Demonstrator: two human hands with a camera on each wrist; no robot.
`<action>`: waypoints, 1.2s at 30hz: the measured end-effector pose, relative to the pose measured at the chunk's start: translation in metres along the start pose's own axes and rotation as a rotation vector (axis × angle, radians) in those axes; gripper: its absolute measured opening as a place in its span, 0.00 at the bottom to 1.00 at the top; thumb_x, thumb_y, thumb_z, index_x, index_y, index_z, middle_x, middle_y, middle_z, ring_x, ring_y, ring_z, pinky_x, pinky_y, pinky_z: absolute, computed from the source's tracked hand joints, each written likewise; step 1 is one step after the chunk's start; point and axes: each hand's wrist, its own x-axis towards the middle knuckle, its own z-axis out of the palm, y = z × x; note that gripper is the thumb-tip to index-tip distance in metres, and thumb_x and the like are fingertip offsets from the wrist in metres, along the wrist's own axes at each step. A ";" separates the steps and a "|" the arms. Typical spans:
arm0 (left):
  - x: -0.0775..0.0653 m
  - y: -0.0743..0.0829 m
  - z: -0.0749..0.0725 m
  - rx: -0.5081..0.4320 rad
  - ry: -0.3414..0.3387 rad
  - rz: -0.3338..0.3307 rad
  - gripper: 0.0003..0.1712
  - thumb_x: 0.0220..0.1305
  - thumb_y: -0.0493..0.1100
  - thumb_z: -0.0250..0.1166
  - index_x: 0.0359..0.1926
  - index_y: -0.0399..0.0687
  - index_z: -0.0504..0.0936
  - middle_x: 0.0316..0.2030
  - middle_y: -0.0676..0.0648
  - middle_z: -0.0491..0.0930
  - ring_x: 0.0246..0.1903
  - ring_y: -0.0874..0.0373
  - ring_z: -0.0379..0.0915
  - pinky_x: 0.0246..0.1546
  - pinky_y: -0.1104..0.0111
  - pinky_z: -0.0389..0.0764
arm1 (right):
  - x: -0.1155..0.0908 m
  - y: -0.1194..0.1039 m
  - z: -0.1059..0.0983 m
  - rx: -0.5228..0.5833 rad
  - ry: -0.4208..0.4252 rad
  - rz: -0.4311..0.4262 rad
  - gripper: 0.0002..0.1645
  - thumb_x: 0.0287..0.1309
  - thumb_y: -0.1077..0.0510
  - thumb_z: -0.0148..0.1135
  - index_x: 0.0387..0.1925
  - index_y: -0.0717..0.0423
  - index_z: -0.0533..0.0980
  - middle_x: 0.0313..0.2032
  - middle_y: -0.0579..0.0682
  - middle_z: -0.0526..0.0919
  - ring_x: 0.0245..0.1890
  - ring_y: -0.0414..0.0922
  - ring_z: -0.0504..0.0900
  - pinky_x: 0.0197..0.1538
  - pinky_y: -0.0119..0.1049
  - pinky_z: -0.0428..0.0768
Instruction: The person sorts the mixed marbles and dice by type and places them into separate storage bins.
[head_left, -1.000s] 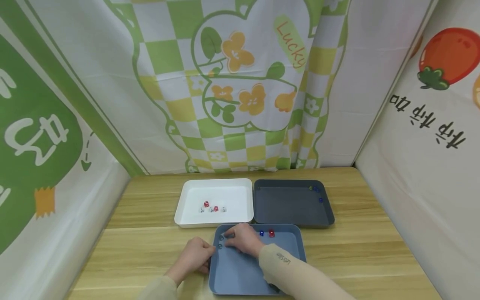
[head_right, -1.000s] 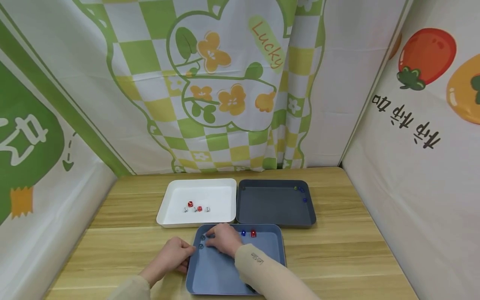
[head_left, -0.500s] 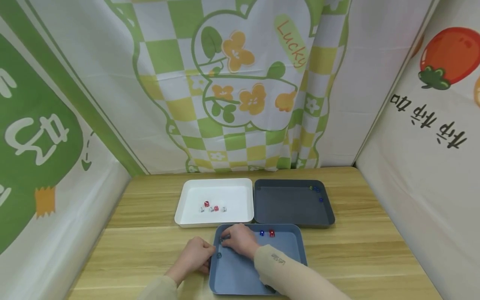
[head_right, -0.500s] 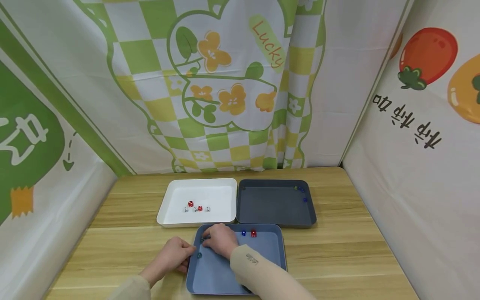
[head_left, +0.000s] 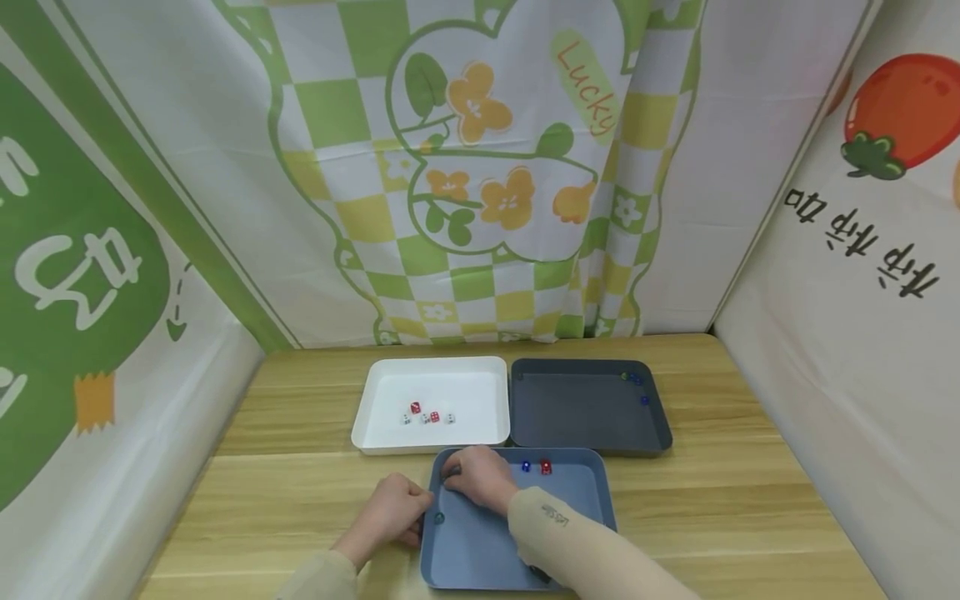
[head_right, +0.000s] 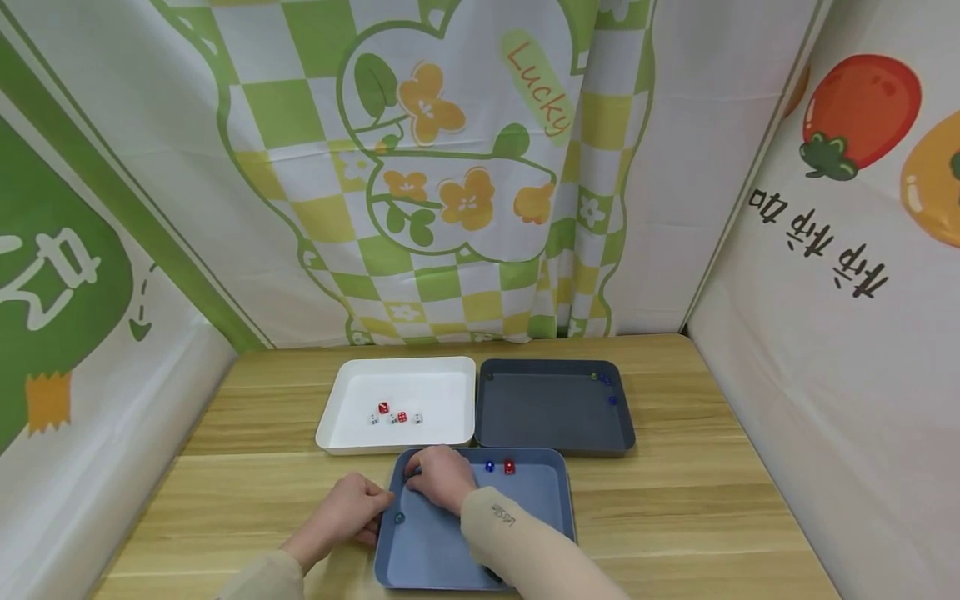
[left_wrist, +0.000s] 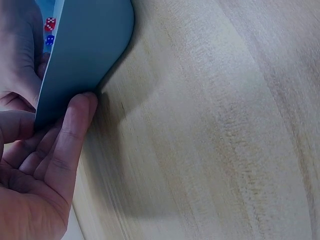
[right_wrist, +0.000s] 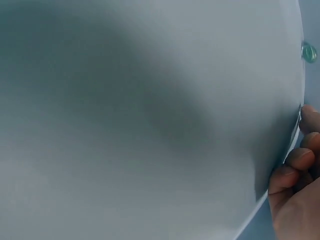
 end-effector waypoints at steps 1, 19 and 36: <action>0.000 0.000 0.000 -0.001 0.000 -0.003 0.15 0.69 0.39 0.59 0.33 0.35 0.89 0.19 0.47 0.82 0.20 0.58 0.81 0.23 0.65 0.87 | 0.000 0.002 -0.001 0.014 -0.003 -0.005 0.08 0.58 0.53 0.74 0.41 0.44 0.89 0.40 0.39 0.89 0.41 0.36 0.85 0.42 0.31 0.83; -0.005 0.004 0.002 0.000 0.037 0.010 0.15 0.66 0.37 0.58 0.32 0.31 0.89 0.19 0.44 0.83 0.19 0.57 0.81 0.21 0.63 0.87 | -0.009 0.031 -0.040 0.286 -0.069 -0.073 0.09 0.63 0.53 0.71 0.45 0.45 0.88 0.34 0.36 0.85 0.29 0.34 0.75 0.32 0.28 0.75; -0.006 0.008 0.005 0.062 0.061 -0.003 0.15 0.65 0.36 0.58 0.28 0.34 0.88 0.19 0.45 0.82 0.19 0.58 0.81 0.22 0.65 0.86 | -0.018 0.064 -0.096 0.401 0.054 -0.005 0.13 0.67 0.48 0.67 0.49 0.46 0.86 0.46 0.50 0.88 0.48 0.51 0.85 0.49 0.46 0.84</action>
